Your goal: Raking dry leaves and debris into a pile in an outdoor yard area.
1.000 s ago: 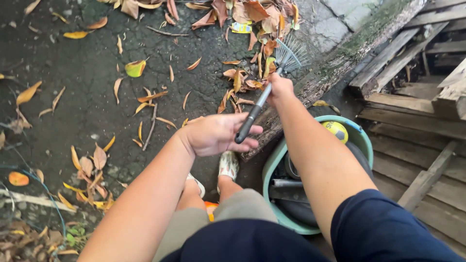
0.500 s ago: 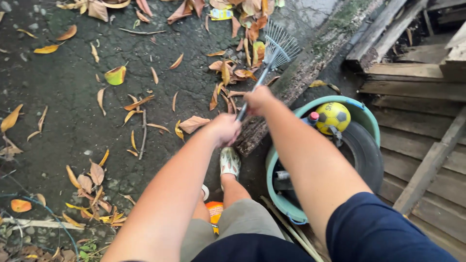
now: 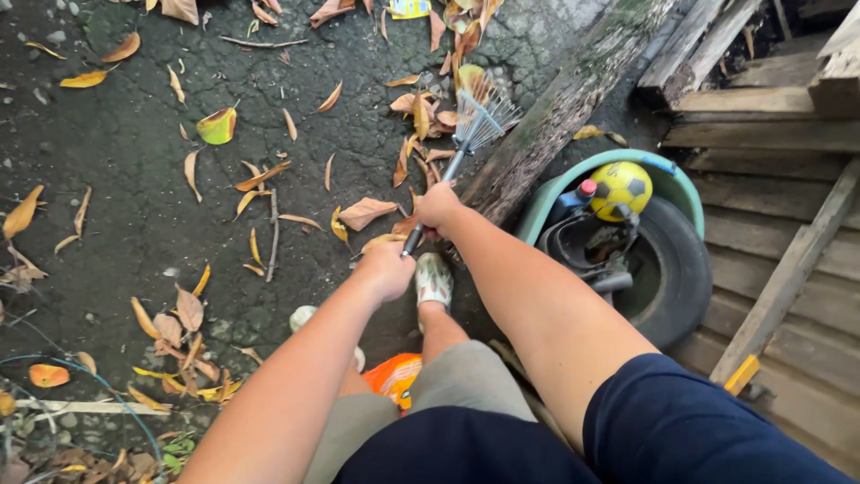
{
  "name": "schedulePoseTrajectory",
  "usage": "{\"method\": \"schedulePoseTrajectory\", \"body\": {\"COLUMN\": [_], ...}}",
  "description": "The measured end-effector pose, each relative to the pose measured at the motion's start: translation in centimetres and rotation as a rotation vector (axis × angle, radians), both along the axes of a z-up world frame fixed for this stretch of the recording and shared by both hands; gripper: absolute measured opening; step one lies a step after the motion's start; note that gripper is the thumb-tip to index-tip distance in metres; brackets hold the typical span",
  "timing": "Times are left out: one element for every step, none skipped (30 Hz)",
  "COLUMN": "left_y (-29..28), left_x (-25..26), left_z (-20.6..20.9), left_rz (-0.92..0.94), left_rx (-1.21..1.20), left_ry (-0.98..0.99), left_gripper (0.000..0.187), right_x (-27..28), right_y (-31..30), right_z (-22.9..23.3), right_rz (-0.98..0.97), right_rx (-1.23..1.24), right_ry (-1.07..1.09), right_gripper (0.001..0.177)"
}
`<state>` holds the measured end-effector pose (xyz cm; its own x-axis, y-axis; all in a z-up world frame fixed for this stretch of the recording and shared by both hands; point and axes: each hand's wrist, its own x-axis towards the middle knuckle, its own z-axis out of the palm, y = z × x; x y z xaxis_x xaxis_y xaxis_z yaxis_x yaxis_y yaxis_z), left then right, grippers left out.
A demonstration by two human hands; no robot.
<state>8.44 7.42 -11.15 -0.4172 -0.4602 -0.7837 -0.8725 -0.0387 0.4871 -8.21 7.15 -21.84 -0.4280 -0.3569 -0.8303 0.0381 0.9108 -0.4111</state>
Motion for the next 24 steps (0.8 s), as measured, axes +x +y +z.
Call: {"method": "schedulePoseTrajectory", "body": {"left_y": [-0.3, -0.7, -1.1, -1.7, -2.3, -2.8, -2.9, -3.0, -3.1, -3.3, -3.5, -3.6, -3.7, -3.8, -4.0, -3.9, -3.8, -3.7, -3.3, -3.0, -2.8, -2.6, -2.5, -2.4], "left_x": [1.2, 2.6, 4.1, 5.4, 6.6, 7.9, 9.8, 11.7, 13.5, 15.5, 17.5, 19.4, 21.0, 22.4, 23.9, 25.3, 26.6, 27.9, 28.5, 29.1, 29.6, 30.1, 30.5, 30.8], "left_z": [0.2, 0.3, 0.5, 1.9, 3.4, 4.9, 5.2, 5.5, 5.9, 6.8, 7.8, 8.8, 10.8, 12.8, 14.8, 15.9, 17.0, 18.1, 18.7, 19.2, 19.7, 20.1, 20.5, 20.9], "left_rz": [-0.007, -0.043, -0.079, -0.089, -0.095, -0.102, -0.113, -0.134, -0.155, -0.162, -0.17, -0.176, -0.181, -0.167, -0.152, -0.156, -0.155, -0.15, -0.151, -0.176, -0.202, -0.198, -0.212, -0.223], "left_rx": [0.002, -0.018, -0.037, -0.039, -0.02, -0.003, -0.007, -0.028, -0.048, -0.051, -0.052, -0.053, -0.057, -0.006, 0.045, 0.043, 0.038, 0.035, 0.035, -0.004, -0.044, -0.044, -0.087, -0.128], "left_ry": [0.0, 0.008, 0.016, 0.011, -0.032, -0.077, -0.083, -0.053, -0.022, -0.025, -0.044, -0.062, -0.063, -0.131, -0.2, -0.2, -0.207, -0.214, -0.214, -0.235, -0.255, -0.26, -0.221, -0.183], "left_gripper": [0.029, 0.029, 0.029, 0.029, 0.029, 0.029, 0.029, 0.028, 0.028, 0.028, 0.028, 0.027, 0.027, 0.027, 0.027, 0.027, 0.027, 0.027, 0.027, 0.027, 0.028, 0.028, 0.028, 0.028], "right_x": [1.1, 2.5, 4.0, 5.6, 7.2, 8.9, 10.8, 12.7, 14.5, 16.9, 19.1, 21.3, 23.5, 25.5, 27.5, 29.1, 30.7, 32.2, 33.1, 34.0, 34.9, 35.2, 35.4, 35.6], "right_y": [0.0, 0.0, -0.1, -0.3, -0.3, -0.4, -0.3, -0.3, -0.3, -0.1, 0.1, 0.3, 0.4, 0.5, 0.5, 0.6, 0.7, 0.8, 0.9, 0.9, 0.9, 1.0, 1.1, 1.2], "right_z": [0.1, 0.1, 0.1, 0.1, 0.2, 0.4, 1.5, 2.6, 3.7, 4.8, 5.9, 7.1, 6.9, 6.7, 6.5, 7.8, 9.0, 10.1, 11.1, 12.1, 13.0, 13.9, 14.8, 15.7], "right_rz": [-0.007, -0.043, -0.078, -0.087, -0.116, -0.145, -0.156, -0.154, -0.153, -0.16, -0.124, -0.085, -0.091, -0.138, -0.185, -0.189, -0.189, -0.185, -0.185, -0.192, -0.2, -0.196, -0.216, -0.233], "right_rx": [0.002, -0.01, -0.023, -0.025, -0.035, -0.048, -0.052, -0.062, -0.071, -0.074, -0.301, -0.528, -0.531, -0.321, -0.11, -0.112, -0.093, -0.072, -0.072, -0.091, -0.11, -0.11, -0.134, -0.156], "right_ry": [0.0, -0.05, -0.101, -0.105, -0.142, -0.179, -0.185, -0.172, -0.159, -0.162, -0.168, -0.17, -0.169, -0.17, -0.169, -0.169, -0.197, -0.225, -0.225, -0.207, -0.19, -0.194, -0.14, -0.086], "right_gripper": [0.076, 0.055, 0.035, 0.035, 0.026, 0.024, 0.024, 0.022, 0.021, 0.021, 0.016, 0.01, 0.01, 0.014, 0.019, 0.019, 0.022, 0.025, 0.025, 0.023, 0.022, 0.022, 0.021, 0.022]}}
